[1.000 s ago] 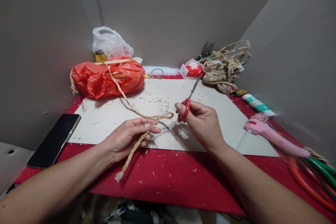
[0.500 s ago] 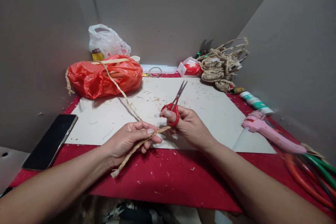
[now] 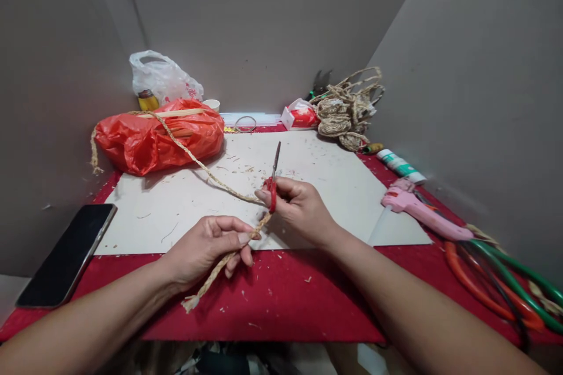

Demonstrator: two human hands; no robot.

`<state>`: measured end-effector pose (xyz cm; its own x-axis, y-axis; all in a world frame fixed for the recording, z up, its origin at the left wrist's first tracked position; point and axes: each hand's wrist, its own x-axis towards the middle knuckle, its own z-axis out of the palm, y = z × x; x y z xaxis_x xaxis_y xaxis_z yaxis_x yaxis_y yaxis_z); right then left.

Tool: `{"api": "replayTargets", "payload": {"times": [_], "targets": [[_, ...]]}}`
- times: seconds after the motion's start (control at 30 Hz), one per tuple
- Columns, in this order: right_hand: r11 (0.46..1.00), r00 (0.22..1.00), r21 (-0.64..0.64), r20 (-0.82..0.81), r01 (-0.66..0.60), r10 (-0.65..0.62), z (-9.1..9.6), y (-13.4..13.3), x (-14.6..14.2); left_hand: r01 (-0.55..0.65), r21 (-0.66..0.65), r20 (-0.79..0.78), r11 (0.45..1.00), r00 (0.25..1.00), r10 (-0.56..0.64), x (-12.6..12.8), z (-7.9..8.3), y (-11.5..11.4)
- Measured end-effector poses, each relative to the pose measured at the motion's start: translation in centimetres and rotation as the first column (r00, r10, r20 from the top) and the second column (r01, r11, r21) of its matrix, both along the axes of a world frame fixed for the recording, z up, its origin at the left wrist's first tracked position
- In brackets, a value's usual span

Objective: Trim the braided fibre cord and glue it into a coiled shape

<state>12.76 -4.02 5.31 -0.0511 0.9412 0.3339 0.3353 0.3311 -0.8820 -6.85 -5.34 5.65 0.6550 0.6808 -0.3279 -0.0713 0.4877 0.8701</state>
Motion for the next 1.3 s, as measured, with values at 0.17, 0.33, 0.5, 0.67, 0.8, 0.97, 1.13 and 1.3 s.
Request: {"api": "replayTargets", "payload": {"times": [0.17, 0.33, 0.5, 0.67, 0.8, 0.97, 1.13, 1.3], "targets": [[0.94, 0.966, 0.228, -0.012, 0.253, -0.257, 1.1, -0.3, 1.5, -0.173, -0.035, 0.057, 0.984, 0.983, 0.175, 0.0, 0.4, 0.3], [0.954, 0.933, 0.296, 0.329, 0.046, -0.148, 1.6, -1.7, 1.4, -0.357, 0.012, 0.113, 0.934, 0.928, 0.354, -0.4, 1.0, 0.5], [0.966, 0.687, 0.223, 0.723, -0.129, -0.075, 0.5, -2.0, -0.1, -0.446, 0.058, 0.11, 0.893, 0.892, 0.439, -0.5, 0.9, 0.6], [0.965, 0.521, 0.233, 0.843, -0.124, -0.136, 0.4, -2.1, -0.5, -0.444, 0.087, 0.096, 0.892, 0.895, 0.437, -0.4, 0.5, 0.5], [0.956, 0.457, 0.265, 0.871, -0.127, -0.18, 0.3, -2.4, -0.8, -0.453, 0.103, 0.093, 0.886, 0.891, 0.445, -0.3, 0.4, 0.4], [0.949, 0.437, 0.293, 0.873, -0.116, -0.216, 0.0, -2.3, -0.9, -0.447, 0.101, 0.101, 0.889, 0.894, 0.437, -0.3, 0.2, 0.5], [0.944, 0.423, 0.306, 0.877, -0.126, -0.228, -0.3, -2.1, -0.8, -0.455, 0.043, 0.108, 0.889, 0.887, 0.449, -0.4, 0.2, 0.5], [0.934, 0.425, 0.325, 0.874, -0.15, -0.236, -0.9, -1.7, -0.4, -0.45, -0.04, 0.118, 0.892, 0.885, 0.451, -0.3, 0.4, 0.7]]}}
